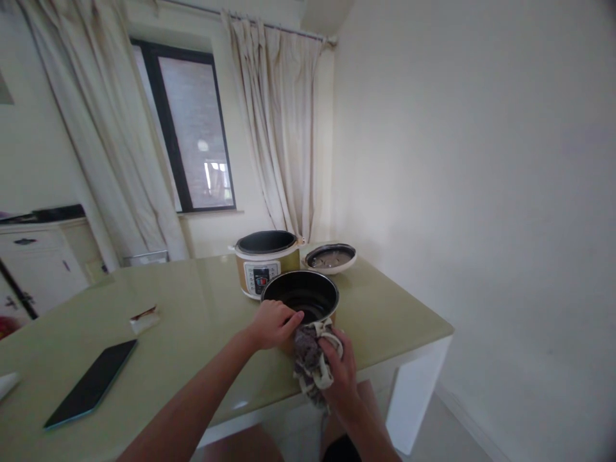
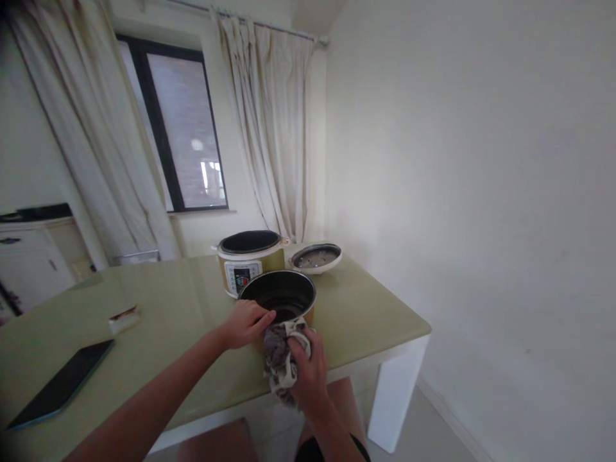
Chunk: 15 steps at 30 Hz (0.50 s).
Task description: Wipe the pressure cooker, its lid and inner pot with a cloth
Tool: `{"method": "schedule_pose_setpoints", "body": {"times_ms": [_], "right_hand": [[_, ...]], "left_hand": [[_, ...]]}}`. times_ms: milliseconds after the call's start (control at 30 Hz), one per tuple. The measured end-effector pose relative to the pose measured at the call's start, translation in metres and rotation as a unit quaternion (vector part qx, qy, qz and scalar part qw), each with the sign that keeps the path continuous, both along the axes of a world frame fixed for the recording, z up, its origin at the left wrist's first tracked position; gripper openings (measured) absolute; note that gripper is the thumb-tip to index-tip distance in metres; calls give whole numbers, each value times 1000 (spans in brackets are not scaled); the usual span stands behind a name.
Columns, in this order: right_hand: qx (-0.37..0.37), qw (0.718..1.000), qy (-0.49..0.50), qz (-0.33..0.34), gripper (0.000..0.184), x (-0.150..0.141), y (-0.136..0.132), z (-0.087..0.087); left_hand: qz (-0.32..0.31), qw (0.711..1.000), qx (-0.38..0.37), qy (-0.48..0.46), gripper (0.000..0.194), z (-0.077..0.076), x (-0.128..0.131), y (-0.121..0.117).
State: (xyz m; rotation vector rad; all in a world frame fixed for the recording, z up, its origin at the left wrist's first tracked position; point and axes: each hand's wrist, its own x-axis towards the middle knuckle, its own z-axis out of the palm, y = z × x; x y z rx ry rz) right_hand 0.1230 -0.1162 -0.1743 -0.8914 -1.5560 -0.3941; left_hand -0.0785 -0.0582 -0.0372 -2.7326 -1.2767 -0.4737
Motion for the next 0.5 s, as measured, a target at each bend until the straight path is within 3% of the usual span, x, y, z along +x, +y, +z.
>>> {"method": "schedule_pose_setpoints", "body": {"times_ms": [133,267,367,500], "right_hand": [[-7,999,41,-3,45,2,7,-6],[-60,989,132,-32,43,10,18,-12],[-125,973,185,-61,44,26,31,1],[-176,964,187,-61,42,50,60,32]], "left_hand": [[8,1000,12,5,64,-1,5,0],[12,1000,15,10,59,1,7,-3],[11,1000,13,9,58,2,7,-3],[13,1000,11,8,56,3,8,-3]]}}
